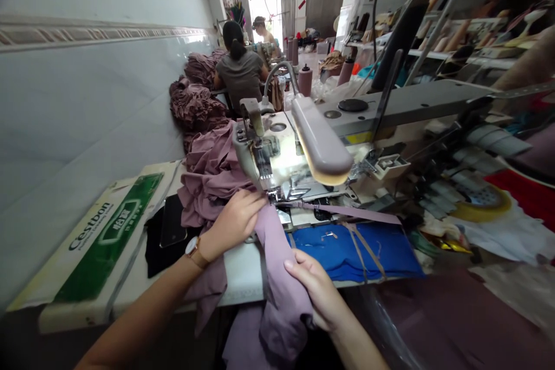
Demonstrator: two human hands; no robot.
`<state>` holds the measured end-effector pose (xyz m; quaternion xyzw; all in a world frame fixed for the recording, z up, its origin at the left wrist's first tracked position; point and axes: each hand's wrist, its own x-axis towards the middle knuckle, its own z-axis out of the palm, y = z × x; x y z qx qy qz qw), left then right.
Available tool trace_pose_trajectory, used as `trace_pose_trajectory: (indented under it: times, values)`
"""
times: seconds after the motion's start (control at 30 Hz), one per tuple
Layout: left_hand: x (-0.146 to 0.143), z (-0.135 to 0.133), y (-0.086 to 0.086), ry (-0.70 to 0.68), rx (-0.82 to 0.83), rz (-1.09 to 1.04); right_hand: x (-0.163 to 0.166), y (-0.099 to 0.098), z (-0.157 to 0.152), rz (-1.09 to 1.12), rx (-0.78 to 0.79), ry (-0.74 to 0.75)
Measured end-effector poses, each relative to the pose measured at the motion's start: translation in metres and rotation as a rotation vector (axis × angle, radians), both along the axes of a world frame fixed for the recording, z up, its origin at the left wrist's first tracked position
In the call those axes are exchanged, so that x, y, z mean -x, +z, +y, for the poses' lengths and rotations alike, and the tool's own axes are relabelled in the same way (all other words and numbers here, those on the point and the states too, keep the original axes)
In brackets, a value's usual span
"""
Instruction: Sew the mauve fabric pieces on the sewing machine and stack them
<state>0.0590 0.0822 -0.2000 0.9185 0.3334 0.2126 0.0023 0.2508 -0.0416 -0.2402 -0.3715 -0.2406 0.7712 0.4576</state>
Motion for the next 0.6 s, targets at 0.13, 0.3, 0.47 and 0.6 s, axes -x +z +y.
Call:
trace_pose_trajectory:
  times: [0.13, 0.3, 0.47, 0.6]
  values:
    - [0.003, -0.023, 0.01, 0.171, 0.024, -0.122, 0.002, 0.001, 0.01, -0.009, -0.013, -0.016]
    - [-0.007, -0.134, -0.031, 0.475, 0.94, -0.36, -0.001, -0.009, 0.005, -0.056, 0.067, -0.088]
    - [-0.034, -0.192, -0.105, 0.398, 2.073, -1.213, 0.001, -0.013, -0.003, -0.029, 0.162, -0.171]
    - [-0.025, -0.201, -0.093, 0.535, 1.747, -1.503, -0.004, -0.021, -0.019, -0.099, 0.101, -0.083]
